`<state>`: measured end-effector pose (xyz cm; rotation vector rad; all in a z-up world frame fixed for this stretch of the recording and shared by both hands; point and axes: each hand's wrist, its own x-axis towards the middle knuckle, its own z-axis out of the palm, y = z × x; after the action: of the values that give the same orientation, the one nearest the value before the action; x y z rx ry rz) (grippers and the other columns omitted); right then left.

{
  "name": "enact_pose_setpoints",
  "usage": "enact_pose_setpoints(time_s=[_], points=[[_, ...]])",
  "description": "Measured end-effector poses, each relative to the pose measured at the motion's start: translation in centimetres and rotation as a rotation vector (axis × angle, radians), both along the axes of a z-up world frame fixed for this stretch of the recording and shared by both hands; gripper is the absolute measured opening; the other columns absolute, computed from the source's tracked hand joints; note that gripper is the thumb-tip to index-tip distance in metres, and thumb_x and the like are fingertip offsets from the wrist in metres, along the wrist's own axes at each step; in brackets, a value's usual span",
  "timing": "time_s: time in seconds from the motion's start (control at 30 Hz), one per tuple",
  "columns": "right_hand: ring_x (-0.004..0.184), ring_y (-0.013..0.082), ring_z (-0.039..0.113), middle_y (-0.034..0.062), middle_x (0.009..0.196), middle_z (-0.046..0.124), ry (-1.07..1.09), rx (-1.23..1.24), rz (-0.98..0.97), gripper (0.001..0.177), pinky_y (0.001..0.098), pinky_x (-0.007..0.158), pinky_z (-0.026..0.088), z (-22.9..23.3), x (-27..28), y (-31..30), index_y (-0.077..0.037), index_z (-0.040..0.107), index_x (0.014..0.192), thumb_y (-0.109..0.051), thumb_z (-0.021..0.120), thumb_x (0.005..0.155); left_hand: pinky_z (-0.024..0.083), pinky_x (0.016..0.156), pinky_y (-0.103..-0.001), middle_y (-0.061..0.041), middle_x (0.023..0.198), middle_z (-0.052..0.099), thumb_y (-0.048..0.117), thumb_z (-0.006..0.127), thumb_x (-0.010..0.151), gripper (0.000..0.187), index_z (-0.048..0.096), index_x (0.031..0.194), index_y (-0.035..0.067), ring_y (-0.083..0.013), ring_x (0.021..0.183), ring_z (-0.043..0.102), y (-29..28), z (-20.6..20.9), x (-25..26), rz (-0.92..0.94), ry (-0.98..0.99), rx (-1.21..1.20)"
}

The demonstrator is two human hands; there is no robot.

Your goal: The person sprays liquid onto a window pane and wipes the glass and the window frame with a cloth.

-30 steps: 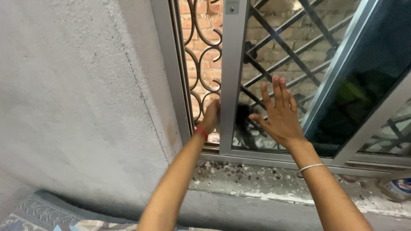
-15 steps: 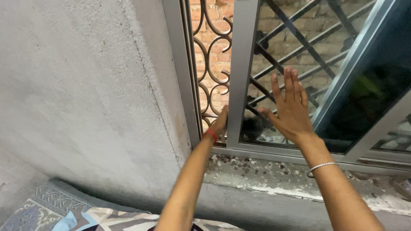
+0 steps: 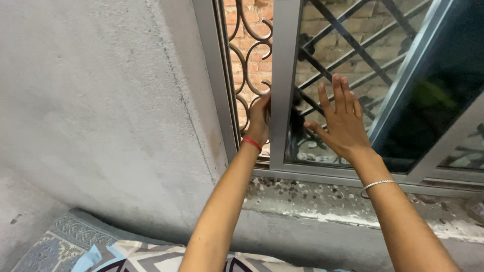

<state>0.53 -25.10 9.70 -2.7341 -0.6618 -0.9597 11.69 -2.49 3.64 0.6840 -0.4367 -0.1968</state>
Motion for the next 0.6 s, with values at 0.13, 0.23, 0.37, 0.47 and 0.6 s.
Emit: enact_pose_setpoints(time_s=[0.13, 0.23, 0.37, 0.47, 0.6], points=[[0.159, 0.0281, -0.011, 0.0144, 0.172, -0.009, 0.044, 0.033, 0.048, 0.091, 0.0494, 0.127, 0.003, 0.4, -0.6, -0.2, -0.019, 0.004, 0.165, -0.071, 0.032, 0.097, 0.052, 0.089, -0.034, -0.005, 0.109, 0.071, 0.032, 0.048, 0.107, 0.036, 0.069, 0.121, 0.006, -0.0173, 0.099, 0.064, -0.4, 2.7, -1.8, 0.292, -0.041, -0.067], [0.159, 0.0328, -0.004, 0.0167, 0.173, -0.004, 0.064, 0.034, 0.114, 0.088, 0.0525, 0.125, 0.007, -0.8, -1.2, -0.4, -0.017, 0.005, 0.165, -0.066, 0.036, 0.099, 0.048, 0.095, -0.035, -0.002, 0.115, 0.070, 0.031, 0.047, 0.105, 0.030, 0.066, 0.119, 0.011, -0.0167, 0.107, 0.062, 0.5, 1.6, -0.1, 0.448, 0.143, -0.229], [0.160, 0.0347, 0.010, 0.0138, 0.174, 0.005, 0.075, 0.060, 0.073, 0.089, 0.0548, 0.125, 0.018, -5.8, -3.4, 1.3, -0.022, 0.010, 0.168, -0.065, 0.041, 0.097, 0.048, 0.098, -0.035, -0.003, 0.122, 0.069, 0.031, 0.045, 0.105, 0.032, 0.063, 0.123, 0.013, -0.0166, 0.115, 0.061, 1.9, -2.4, 0.3, 0.410, 0.256, -0.276], [0.154, 0.0384, 0.019, 0.0134, 0.172, 0.010, 0.303, 0.268, 0.052, 0.087, 0.0548, 0.120, 0.022, -9.1, -4.5, 3.3, -0.025, 0.011, 0.164, -0.055, 0.056, 0.096, 0.052, 0.097, -0.041, -0.005, 0.121, 0.068, 0.032, 0.044, 0.104, 0.034, 0.064, 0.122, 0.011, -0.0224, 0.113, 0.063, 0.9, -5.1, -3.5, 0.267, 0.172, -0.222], [0.125, 0.0377, 0.054, 0.0229, 0.137, 0.053, 0.377, 0.672, 0.232, 0.079, 0.0489, 0.104, 0.045, -12.9, -4.1, 4.9, -0.009, 0.037, 0.147, -0.021, 0.070, 0.077, 0.052, 0.100, -0.040, -0.003, 0.119, 0.068, 0.041, 0.043, 0.105, 0.038, 0.064, 0.119, 0.012, -0.0196, 0.108, 0.065, -3.0, -6.6, -8.0, 0.165, 0.332, -0.043]])
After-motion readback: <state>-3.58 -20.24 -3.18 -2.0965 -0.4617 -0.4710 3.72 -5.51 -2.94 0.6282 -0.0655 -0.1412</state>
